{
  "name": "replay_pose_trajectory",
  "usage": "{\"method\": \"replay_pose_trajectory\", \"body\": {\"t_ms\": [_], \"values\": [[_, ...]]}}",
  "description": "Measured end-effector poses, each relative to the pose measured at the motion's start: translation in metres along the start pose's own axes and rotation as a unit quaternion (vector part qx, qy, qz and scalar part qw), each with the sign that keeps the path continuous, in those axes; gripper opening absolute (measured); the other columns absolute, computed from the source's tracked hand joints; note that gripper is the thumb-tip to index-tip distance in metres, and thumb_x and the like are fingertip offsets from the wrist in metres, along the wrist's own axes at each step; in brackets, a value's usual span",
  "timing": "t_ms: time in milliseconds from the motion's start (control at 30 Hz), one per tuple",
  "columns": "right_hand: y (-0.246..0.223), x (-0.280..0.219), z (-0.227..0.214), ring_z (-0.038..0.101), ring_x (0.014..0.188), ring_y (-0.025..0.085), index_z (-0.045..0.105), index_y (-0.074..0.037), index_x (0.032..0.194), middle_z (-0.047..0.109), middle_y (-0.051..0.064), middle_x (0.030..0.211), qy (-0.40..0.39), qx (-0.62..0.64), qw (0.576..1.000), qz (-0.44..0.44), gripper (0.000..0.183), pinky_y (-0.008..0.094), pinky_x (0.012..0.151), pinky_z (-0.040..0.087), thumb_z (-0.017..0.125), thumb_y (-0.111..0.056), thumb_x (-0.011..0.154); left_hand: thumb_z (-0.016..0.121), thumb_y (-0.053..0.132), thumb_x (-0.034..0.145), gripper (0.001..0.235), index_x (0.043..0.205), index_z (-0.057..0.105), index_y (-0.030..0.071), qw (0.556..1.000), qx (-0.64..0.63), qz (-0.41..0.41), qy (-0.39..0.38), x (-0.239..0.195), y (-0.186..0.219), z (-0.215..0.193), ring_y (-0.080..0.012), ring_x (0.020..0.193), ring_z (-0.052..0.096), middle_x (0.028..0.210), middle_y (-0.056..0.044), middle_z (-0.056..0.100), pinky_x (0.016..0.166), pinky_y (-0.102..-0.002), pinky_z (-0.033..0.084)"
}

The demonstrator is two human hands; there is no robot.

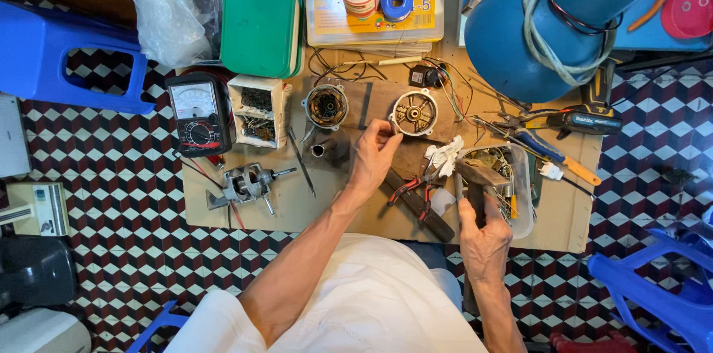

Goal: The person disassembles a small electrical motor, uses a hammer and metal bar to tap and adjust internal components, and then uses a cordless drill to fasten parts. The person handles the motor housing, rotor, and various tools on a cluttered workbench.

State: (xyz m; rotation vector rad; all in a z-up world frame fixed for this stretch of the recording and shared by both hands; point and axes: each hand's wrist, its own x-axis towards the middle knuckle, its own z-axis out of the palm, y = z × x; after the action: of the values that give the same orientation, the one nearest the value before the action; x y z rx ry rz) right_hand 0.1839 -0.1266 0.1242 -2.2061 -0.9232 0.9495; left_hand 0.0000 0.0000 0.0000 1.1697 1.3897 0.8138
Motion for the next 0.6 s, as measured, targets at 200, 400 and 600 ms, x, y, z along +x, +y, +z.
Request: {"method": "replay_pose_trajectory", "body": {"t_ms": [200,400,600], "values": [[-0.020,-0.002,0.004,0.053,0.061,0.014,0.068,0.000,0.119,0.062,0.007,0.075,0.002,0.060,0.998,0.035,0.035,0.031,0.053,0.043,0.066,-0.029,0.099,0.068,0.011,0.095,0.021,0.115,0.062,0.008,0.989,0.098,0.106,-0.018,-0.053,0.016,-0.019,-0.0307,0.085,0.075,0.094,-0.017,0.073,0.072,-0.040,0.059],[-0.007,-0.015,0.000,0.053,0.055,0.013,0.065,0.001,0.102,0.058,0.004,0.067,-0.006,0.027,0.998,0.050,0.029,0.031,0.050,0.043,0.065,-0.028,0.101,0.065,0.014,0.097,0.021,0.117,0.060,0.011,0.966,0.180,0.147,-0.117,-0.084,0.012,-0.020,-0.0405,0.084,0.069,0.095,-0.016,0.072,0.066,-0.047,0.055],[0.017,-0.029,0.002,0.054,0.053,0.014,0.063,0.002,0.098,0.058,0.007,0.064,-0.015,-0.007,0.998,0.063,0.031,0.031,0.049,0.041,0.064,-0.028,0.103,0.061,0.005,0.094,0.025,0.118,0.058,0.012,0.950,0.209,0.220,-0.077,-0.073,0.003,-0.015,-0.0377,0.093,0.068,0.098,-0.013,0.068,0.079,-0.046,0.055]]}}
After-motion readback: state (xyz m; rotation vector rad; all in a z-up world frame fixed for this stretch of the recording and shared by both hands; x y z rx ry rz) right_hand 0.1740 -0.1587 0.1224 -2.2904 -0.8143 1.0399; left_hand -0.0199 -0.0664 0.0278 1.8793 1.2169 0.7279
